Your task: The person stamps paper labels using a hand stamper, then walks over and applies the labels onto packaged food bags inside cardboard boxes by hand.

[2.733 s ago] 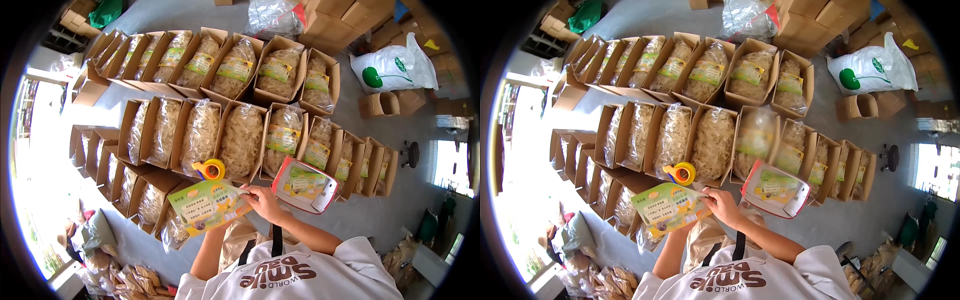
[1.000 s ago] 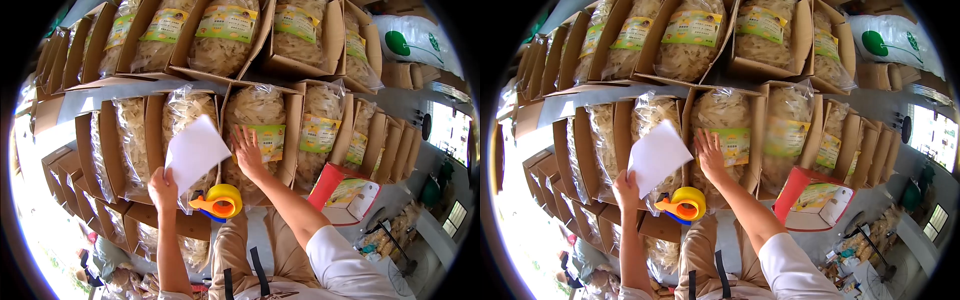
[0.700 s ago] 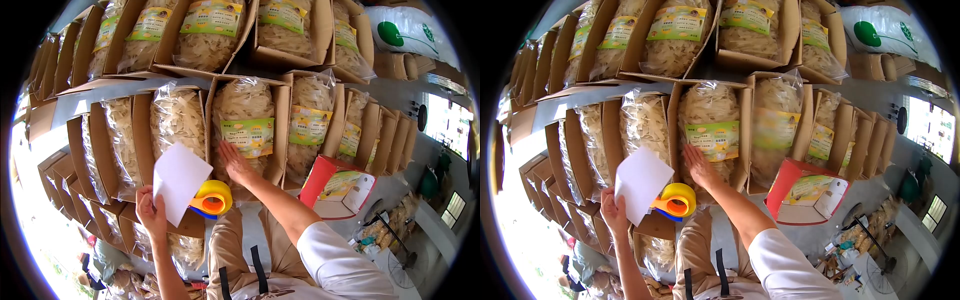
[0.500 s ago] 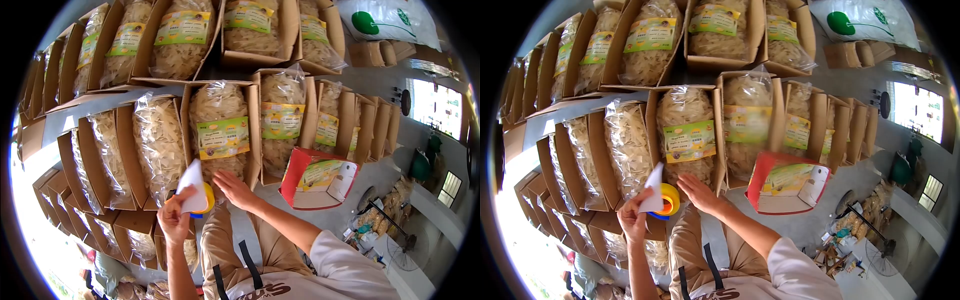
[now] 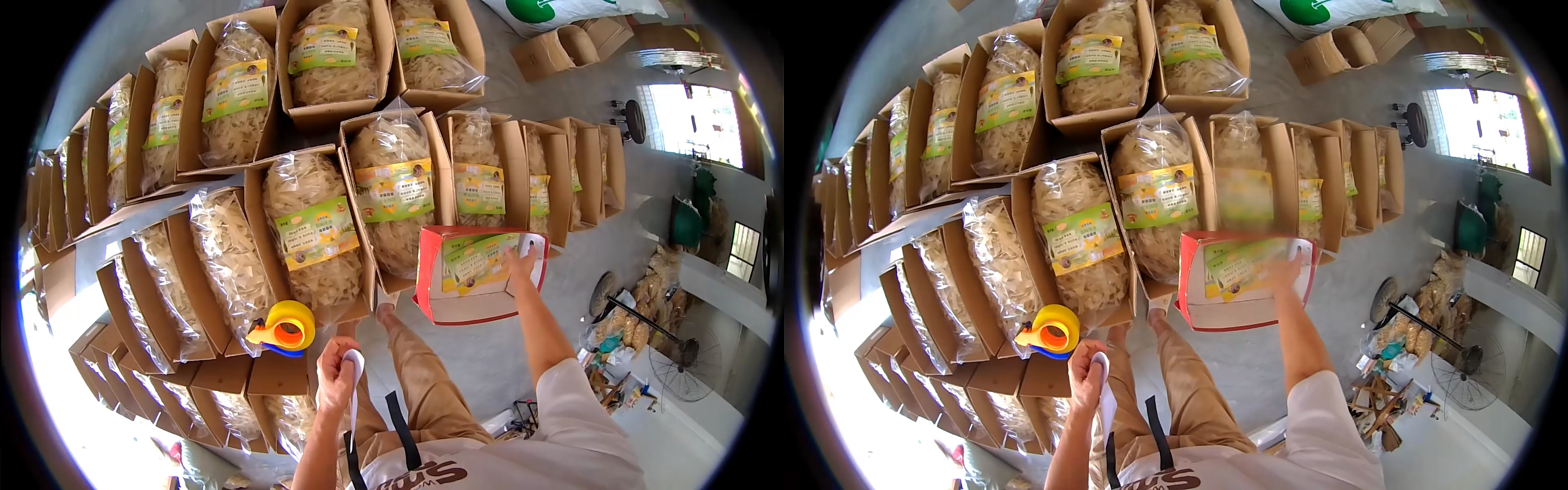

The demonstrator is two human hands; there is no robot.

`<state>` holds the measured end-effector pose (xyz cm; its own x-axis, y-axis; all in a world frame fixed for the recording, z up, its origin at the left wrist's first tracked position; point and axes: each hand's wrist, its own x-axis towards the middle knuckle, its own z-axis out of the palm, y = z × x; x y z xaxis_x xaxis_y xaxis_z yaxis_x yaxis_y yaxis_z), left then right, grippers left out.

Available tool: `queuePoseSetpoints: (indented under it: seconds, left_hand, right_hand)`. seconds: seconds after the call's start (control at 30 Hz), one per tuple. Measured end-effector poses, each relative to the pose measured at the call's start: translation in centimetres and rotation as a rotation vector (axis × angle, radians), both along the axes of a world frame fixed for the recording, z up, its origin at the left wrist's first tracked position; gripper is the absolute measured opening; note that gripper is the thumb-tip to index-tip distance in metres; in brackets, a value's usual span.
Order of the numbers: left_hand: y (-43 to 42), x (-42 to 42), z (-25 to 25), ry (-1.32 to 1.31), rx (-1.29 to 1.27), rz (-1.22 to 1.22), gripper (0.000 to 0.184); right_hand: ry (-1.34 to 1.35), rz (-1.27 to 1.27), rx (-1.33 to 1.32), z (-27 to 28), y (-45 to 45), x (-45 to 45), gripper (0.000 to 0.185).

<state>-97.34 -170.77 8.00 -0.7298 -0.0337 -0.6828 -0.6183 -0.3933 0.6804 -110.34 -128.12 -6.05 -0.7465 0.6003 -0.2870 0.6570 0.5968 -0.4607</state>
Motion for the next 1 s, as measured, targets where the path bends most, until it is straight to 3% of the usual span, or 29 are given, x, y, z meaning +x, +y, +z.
queuePoseSetpoints:
  seconds: [0.03, 0.13, 0.17, 0.23, 0.3, 0.37, 0.43, 0.53, 0.63, 0.87, 0.93, 1.0]
  left_hand:
    - [0.0, 0.6, 0.0, -0.002, -0.017, -0.047, 0.030]
    - [0.5, 0.9, 1.3, -0.083, -0.057, -0.111, 0.020]
    - [0.9, 0.9, 1.6, -0.049, -0.075, -0.095, 0.013]
    - [1.3, 1.6, 1.7, 0.020, -0.214, -0.149, 0.010]
    - [2.0, 1.9, 2.7, 0.011, -0.240, -0.222, 0.011]
    - [3.2, 1.3, 4.3, 0.007, -0.272, -0.283, 0.012]
    - [4.8, 0.1, 6.5, 0.111, -0.320, -0.268, 0.016]
    - [5.9, -2.6, 11.8, 0.079, -0.289, -0.233, 0.016]
    - [5.8, -2.5, 14.9, 0.147, -0.227, -0.127, 0.016]
    - [3.2, -0.2, 19.2, 0.037, -0.152, 0.066, 0.017]
    - [2.5, 0.5, 19.9, 0.086, -0.179, 0.101, 0.016]
    - [2.4, 1.2, 20.4, 0.165, -0.275, 0.102, 0.015]
  right_hand:
    - [-0.021, -0.123, -0.086, 0.0, 0.5, -1.0, 0.060]
    - [0.067, 0.045, -0.085, -3.4, 4.0, -1.2, 0.052]
    - [-0.074, 0.136, 0.027, -3.3, 4.5, -0.9, 0.043]
    - [-0.209, 0.236, 0.125, -0.4, 2.3, -0.8, 0.034]
    - [0.285, 0.481, 0.020, 3.0, -0.7, 1.1, 0.017]
    - [0.366, 0.683, -0.041, 11.5, -6.8, 1.7, 0.014]
    - [0.264, 0.810, -0.095, 19.0, -11.9, 3.2, 0.029]
    - [0.324, 1.014, -0.147, 25.4, -16.7, 5.4, 0.042]
    - [0.364, 1.129, -0.223, 28.9, -19.9, 6.2, 0.049]
    - [0.433, 1.449, -0.276, 33.6, -23.4, 5.4, 0.049]
    - [0.457, 1.477, -0.332, 35.4, -24.8, 5.4, 0.039]
    - [0.406, 1.329, -0.571, 36.4, -25.9, 5.9, 0.024]
